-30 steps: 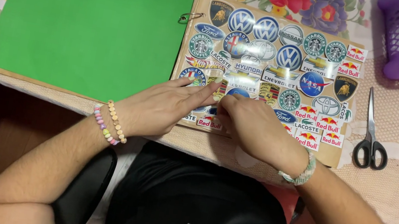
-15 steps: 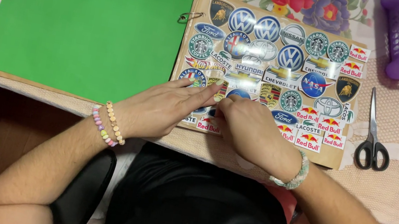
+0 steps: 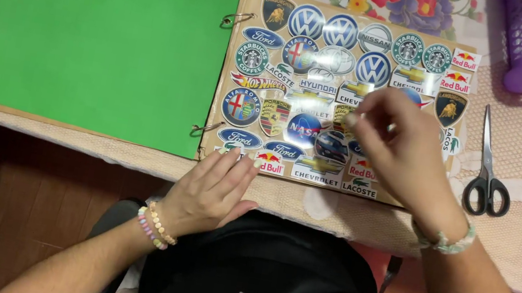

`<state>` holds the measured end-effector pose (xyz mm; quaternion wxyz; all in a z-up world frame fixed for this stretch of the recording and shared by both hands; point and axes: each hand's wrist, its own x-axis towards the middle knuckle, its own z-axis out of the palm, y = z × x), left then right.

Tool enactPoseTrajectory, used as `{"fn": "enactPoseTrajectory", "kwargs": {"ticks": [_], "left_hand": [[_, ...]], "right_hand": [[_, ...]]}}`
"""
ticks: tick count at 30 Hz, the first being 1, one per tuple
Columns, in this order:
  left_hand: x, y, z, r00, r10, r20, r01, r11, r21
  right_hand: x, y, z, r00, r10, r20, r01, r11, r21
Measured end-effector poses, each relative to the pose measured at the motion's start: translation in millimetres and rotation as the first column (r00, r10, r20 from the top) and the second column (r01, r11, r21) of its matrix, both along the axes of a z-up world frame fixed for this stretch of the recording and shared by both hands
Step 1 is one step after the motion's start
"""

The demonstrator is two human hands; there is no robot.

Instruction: Applying various decorative stickers to a notebook cover and sorting through a collection of stickers.

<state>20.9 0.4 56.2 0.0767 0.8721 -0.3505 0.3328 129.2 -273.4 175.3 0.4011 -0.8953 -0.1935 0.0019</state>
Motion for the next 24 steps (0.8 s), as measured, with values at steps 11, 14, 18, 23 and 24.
{"fn": "enactPoseTrajectory", "kwargs": {"ticks": [11,14,18,23,24], "left_hand": [[8,-4,22,0.99,-0.022,-0.14,0.013,0.998,-0.066],[25,-5,45,0.959,-0.08,-0.271,0.004,0.963,-0.271],[49,-2,52,0.84,-0.201,-0.503,0.057,0.957,-0.286],[53,-7,48,0.776,-0.18,-0.604,0.031,0.968,-0.249],[53,-7,46,0.758,-0.18,-0.627,0.016,0.966,-0.258]], "right_hand": [[-6,44,-1,0.949,0.304,-0.083,-0.309,0.844,-0.439],[-3,50,-2,0.937,0.329,-0.121,-0.343,0.795,-0.5],[4,55,-10,0.934,0.31,-0.179,-0.357,0.764,-0.538],[5,58,-21,0.922,0.324,-0.212,-0.387,0.767,-0.512],[4,59,-21,0.919,0.325,-0.224,-0.395,0.775,-0.493]]}}
